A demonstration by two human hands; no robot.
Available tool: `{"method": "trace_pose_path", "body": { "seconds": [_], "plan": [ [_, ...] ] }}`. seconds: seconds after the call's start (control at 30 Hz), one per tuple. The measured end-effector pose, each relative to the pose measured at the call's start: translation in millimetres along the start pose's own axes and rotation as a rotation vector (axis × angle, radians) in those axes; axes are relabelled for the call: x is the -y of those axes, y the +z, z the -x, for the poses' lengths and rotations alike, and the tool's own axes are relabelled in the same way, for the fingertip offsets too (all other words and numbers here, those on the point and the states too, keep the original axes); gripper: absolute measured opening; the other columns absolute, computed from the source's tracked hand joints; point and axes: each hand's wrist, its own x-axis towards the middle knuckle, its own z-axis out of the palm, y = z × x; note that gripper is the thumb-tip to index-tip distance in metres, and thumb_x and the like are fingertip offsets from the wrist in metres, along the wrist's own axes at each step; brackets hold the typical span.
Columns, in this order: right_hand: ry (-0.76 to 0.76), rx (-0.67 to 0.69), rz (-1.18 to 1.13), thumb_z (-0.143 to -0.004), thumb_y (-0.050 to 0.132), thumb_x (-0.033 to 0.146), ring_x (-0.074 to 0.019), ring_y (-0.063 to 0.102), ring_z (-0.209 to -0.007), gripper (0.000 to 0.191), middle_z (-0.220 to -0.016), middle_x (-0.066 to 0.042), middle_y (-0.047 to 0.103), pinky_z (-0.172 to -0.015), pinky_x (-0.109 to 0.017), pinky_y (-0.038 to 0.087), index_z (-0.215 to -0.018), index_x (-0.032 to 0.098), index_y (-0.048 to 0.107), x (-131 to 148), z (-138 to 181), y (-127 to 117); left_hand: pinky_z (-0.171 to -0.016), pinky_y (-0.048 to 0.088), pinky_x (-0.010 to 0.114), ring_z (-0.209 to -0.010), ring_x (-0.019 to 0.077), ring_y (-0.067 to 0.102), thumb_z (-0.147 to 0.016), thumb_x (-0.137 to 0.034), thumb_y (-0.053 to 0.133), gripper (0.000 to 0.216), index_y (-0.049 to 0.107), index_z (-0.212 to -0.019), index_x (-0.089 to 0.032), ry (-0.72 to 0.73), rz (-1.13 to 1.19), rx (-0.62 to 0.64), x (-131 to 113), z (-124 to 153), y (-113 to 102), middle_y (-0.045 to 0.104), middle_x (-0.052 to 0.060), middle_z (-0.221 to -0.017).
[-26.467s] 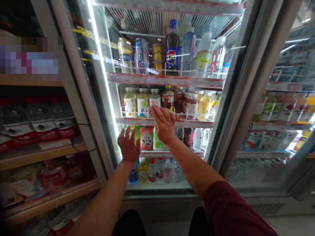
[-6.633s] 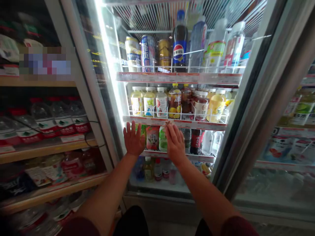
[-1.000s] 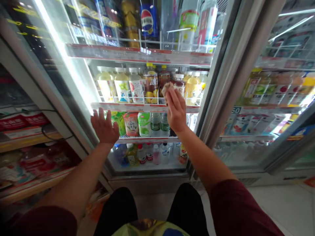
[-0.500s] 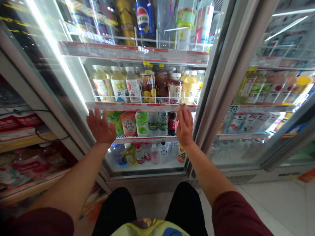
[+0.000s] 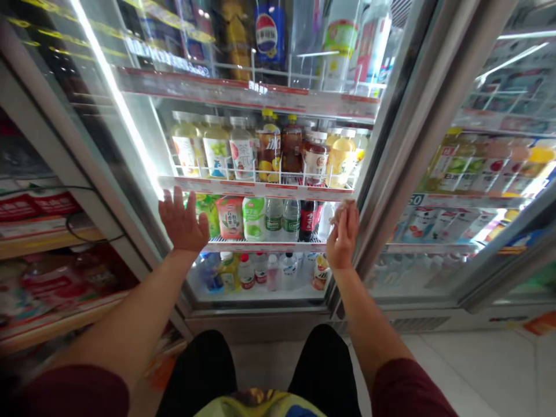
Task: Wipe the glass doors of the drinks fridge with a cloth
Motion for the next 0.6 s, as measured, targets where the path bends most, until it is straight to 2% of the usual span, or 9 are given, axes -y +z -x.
{"method": "trace_pose_path", "body": {
  "seconds": [0.07, 0.13, 0.27, 0.33, 0.43, 0.53, 0.6],
  "plan": [
    [0.04, 0.009, 0.028, -0.103, 0.04, 0.019, -0.0299, 0.026, -0.158, 0.063, -0.169, -0.015, 0.028, -0.122, -0.06, 0.039, -0.164, 0.026, 0.023, 4, 35, -2, -0.131, 0.006, 0.055, -0.16, 0.0299, 0.01, -0.101, -0.05, 0.036, 0.062, 0.045, -0.154, -0.019, -0.019, 0.011, 0.012, -1, 0, 0, 0.03, 0.011, -0.168],
    [0.079, 0.003, 0.05, -0.103, 0.039, 0.021, -0.0302, 0.026, -0.158, 0.063, -0.169, -0.016, 0.028, -0.123, -0.06, 0.037, -0.164, 0.025, 0.023, 2, 36, -2, -0.131, 0.004, 0.054, -0.16, 0.0287, 0.01, -0.101, -0.052, 0.035, 0.062, 0.046, -0.154, -0.02, -0.031, 0.023, 0.021, -2, -1, -1, 0.031, 0.011, -0.167],
    [0.141, -0.086, 0.059, -0.105, 0.035, 0.025, -0.0298, 0.028, -0.157, 0.058, -0.168, -0.017, 0.03, -0.126, -0.059, 0.033, -0.163, 0.019, 0.028, -10, -29, 6, -0.131, 0.002, 0.055, -0.161, 0.0285, 0.006, -0.101, -0.056, 0.035, 0.065, 0.048, -0.152, -0.019, -0.074, 0.062, 0.037, -4, -2, -2, 0.031, 0.011, -0.167],
    [0.132, -0.118, 0.051, -0.105, 0.035, 0.024, -0.0292, 0.028, -0.157, 0.058, -0.167, -0.017, 0.031, -0.126, -0.059, 0.033, -0.162, 0.019, 0.029, -9, -46, 10, -0.131, 0.002, 0.056, -0.161, 0.029, 0.005, -0.101, -0.057, 0.035, 0.065, 0.048, -0.151, -0.018, -0.08, 0.076, 0.052, -5, -2, -3, 0.031, 0.012, -0.167],
    [0.068, -0.082, 0.031, -0.104, 0.037, 0.019, -0.0285, 0.025, -0.158, 0.06, -0.169, -0.014, 0.029, -0.126, -0.059, 0.031, -0.163, 0.024, 0.027, 12, -20, 13, -0.131, 0.002, 0.055, -0.161, 0.0292, 0.007, -0.102, -0.054, 0.034, 0.064, 0.048, -0.152, -0.017, -0.064, 0.072, 0.052, -5, -2, -4, 0.032, 0.013, -0.166],
    [-0.034, 0.045, -0.035, -0.102, 0.041, 0.015, -0.0281, 0.021, -0.159, 0.066, -0.171, -0.01, 0.023, -0.126, -0.059, 0.032, -0.164, 0.027, 0.021, 41, 20, 16, -0.131, 0.001, 0.055, -0.16, 0.029, 0.011, -0.102, -0.053, 0.036, 0.062, 0.047, -0.152, -0.019, -0.055, 0.077, 0.047, -3, -1, -4, 0.034, 0.012, -0.166],
    [-0.056, 0.085, -0.08, -0.103, 0.041, 0.015, -0.0283, 0.021, -0.16, 0.066, -0.172, -0.009, 0.023, -0.126, -0.06, 0.031, -0.164, 0.028, 0.02, 55, 16, 21, -0.131, 0.001, 0.054, -0.161, 0.0281, 0.01, -0.101, -0.054, 0.036, 0.061, 0.047, -0.152, -0.021, -0.066, 0.098, 0.054, -3, -1, -3, 0.034, 0.012, -0.166]
  ]
}}
